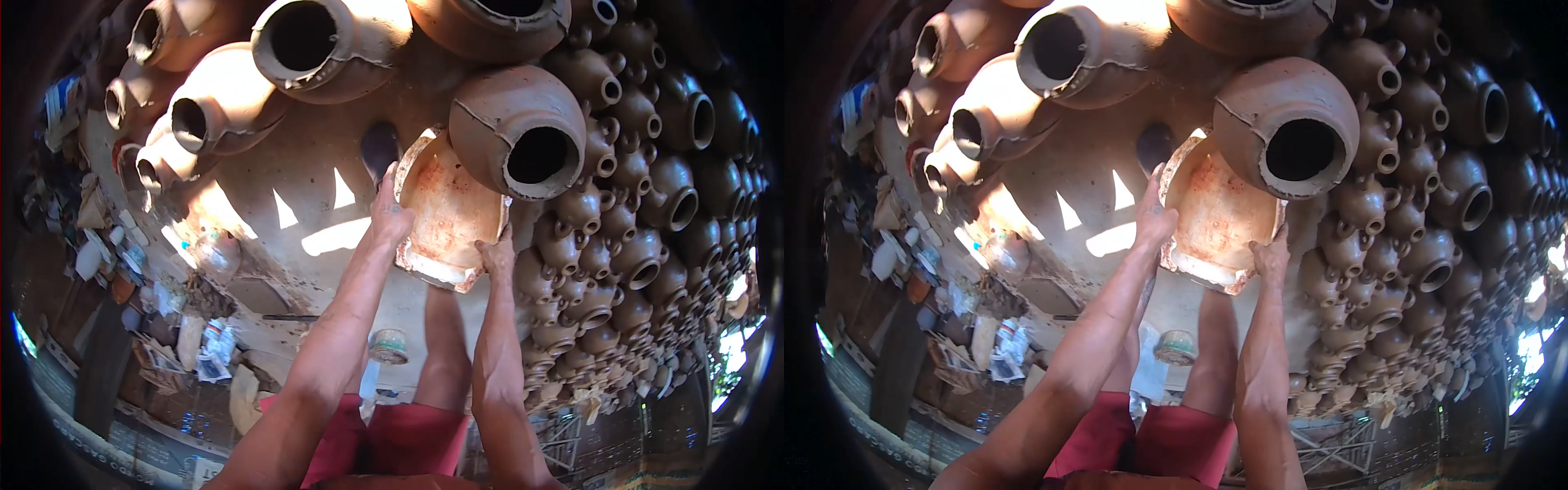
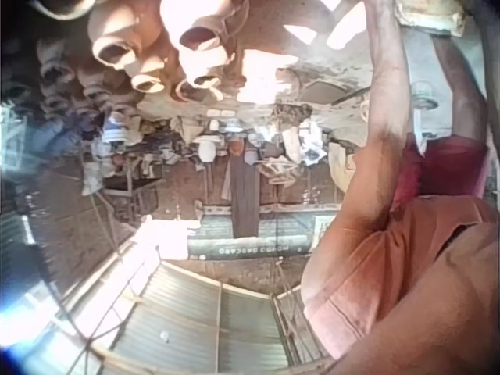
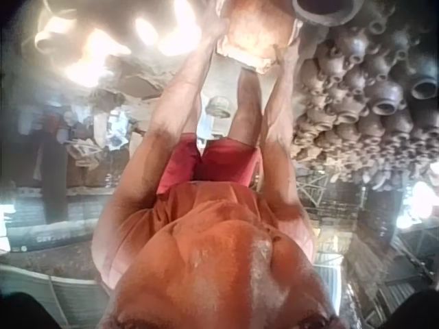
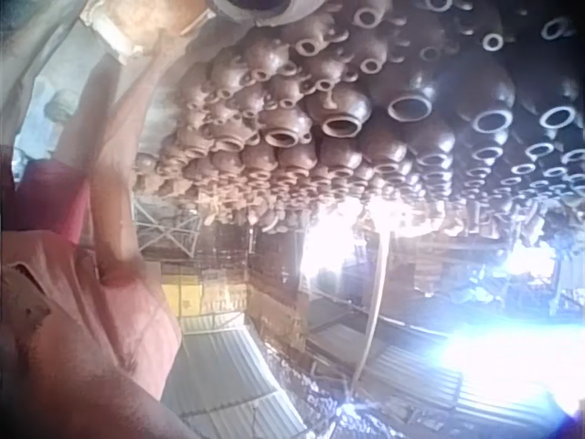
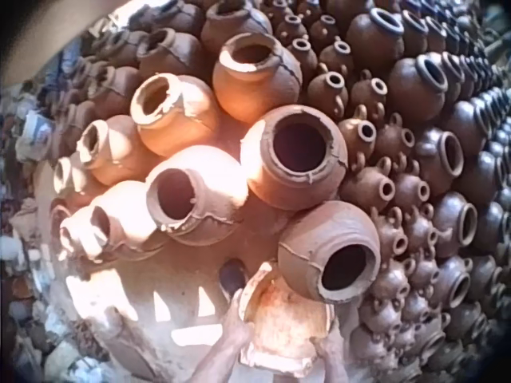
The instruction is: The person shapes and smooths the interior of a large clay vessel using their hands and a small scraper tool, then uses a wire tool to cut a slab of clay.
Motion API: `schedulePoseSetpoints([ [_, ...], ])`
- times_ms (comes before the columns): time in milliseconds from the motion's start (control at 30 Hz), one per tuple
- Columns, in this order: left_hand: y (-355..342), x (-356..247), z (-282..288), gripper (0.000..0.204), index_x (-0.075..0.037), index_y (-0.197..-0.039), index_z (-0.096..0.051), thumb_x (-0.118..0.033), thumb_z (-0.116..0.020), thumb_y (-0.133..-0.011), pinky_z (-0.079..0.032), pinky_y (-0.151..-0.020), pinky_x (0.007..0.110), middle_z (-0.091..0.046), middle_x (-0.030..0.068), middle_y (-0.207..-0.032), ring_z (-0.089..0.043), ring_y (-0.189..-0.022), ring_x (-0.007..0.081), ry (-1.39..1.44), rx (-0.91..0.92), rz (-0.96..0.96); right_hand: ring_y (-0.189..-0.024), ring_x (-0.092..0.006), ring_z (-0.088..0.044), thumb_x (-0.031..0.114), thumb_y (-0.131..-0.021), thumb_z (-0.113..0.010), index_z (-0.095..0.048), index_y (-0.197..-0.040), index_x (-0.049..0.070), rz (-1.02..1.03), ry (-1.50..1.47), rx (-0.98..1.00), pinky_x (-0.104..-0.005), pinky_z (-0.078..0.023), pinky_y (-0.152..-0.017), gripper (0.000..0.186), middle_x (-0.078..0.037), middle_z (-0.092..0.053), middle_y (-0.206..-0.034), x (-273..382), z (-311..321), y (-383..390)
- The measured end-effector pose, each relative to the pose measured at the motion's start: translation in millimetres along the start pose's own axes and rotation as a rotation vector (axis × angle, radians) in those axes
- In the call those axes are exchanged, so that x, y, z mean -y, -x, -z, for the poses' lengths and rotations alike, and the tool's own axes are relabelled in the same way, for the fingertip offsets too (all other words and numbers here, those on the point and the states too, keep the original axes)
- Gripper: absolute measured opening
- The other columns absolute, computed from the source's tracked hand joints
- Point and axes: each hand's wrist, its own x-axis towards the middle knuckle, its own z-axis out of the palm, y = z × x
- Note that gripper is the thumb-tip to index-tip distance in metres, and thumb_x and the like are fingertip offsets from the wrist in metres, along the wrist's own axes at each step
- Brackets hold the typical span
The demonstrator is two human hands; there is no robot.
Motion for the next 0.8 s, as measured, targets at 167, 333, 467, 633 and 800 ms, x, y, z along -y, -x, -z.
schedulePoseSetpoints([
  [167, 20, 58, 25, 0.09, -0.022, -0.161, -0.034, 0.011, -0.054, -0.08, -0.04, -0.117, 0.036, -0.057, 0.0211, -0.147, -0.053, -0.139, 0.0301, 0.07, -0.148, -0.05, -0.127, -0.0373, -0.062, 0.012, -0.074, -0.079, -0.028, -0.159, 0.007, 0.128, 0.172, 0.017, -0.0428, -0.048, -0.108, 0.099, -0.025, -0.063, -0.137, -1, -11, 35],
  [333, 173, 28, 90, 0.085, -0.007, -0.16, -0.034, 0.013, -0.05, -0.079, -0.034, -0.119, 0.031, -0.053, 0.015, -0.152, -0.046, -0.143, 0.0237, 0.584, -0.073, 0.045, -0.125, -0.0456, -0.061, 0.018, -0.069, -0.076, -0.032, -0.157, 0.009, 0.191, 0.363, 0.122, -0.0474, -0.049, -0.108, 0.098, -0.032, -0.063, -0.131, -4, 27, 129],
  [467, 253, 105, 147, 0.078, -0.004, -0.16, -0.031, 0.005, -0.056, -0.087, -0.034, -0.118, 0.033, -0.053, 0.015, -0.15, -0.046, -0.143, 0.0244, 0.782, -0.173, -0.151, -0.121, -0.0442, -0.064, 0.017, -0.07, -0.075, -0.035, -0.155, 0.009, 0.355, 0.382, 0.139, -0.0467, -0.051, -0.105, 0.095, -0.031, -0.064, -0.13, 9, 32, 222],
  [633, 314, 184, 192, 0.092, -0.011, -0.164, -0.022, 0.008, -0.053, -0.079, -0.033, -0.121, 0.035, -0.046, 0.0213, -0.156, -0.041, -0.147, 0.0311, 1.089, -0.175, -0.093, -0.11, -0.0475, -0.067, 0.022, -0.071, -0.077, -0.048, -0.131, -0.002, 0.473, 0.617, 0.083, -0.0502, -0.052, -0.097, 0.071, -0.033, -0.068, -0.117, 0, 3, 279],
  [800, 335, 257, 205, 0.098, -0.016, -0.164, -0.021, 0.01, -0.051, -0.075, -0.036, -0.12, 0.038, -0.05, 0.0237, -0.152, -0.047, -0.144, 0.0349, 0.655, -0.359, 0.074, -0.1, -0.0472, -0.068, 0.026, -0.07, -0.078, -0.051, -0.118, -0.005, 0.619, 0.615, 0.115, -0.0504, -0.052, -0.091, 0.063, -0.03, -0.069, -0.107, 18, -54, 344],
])
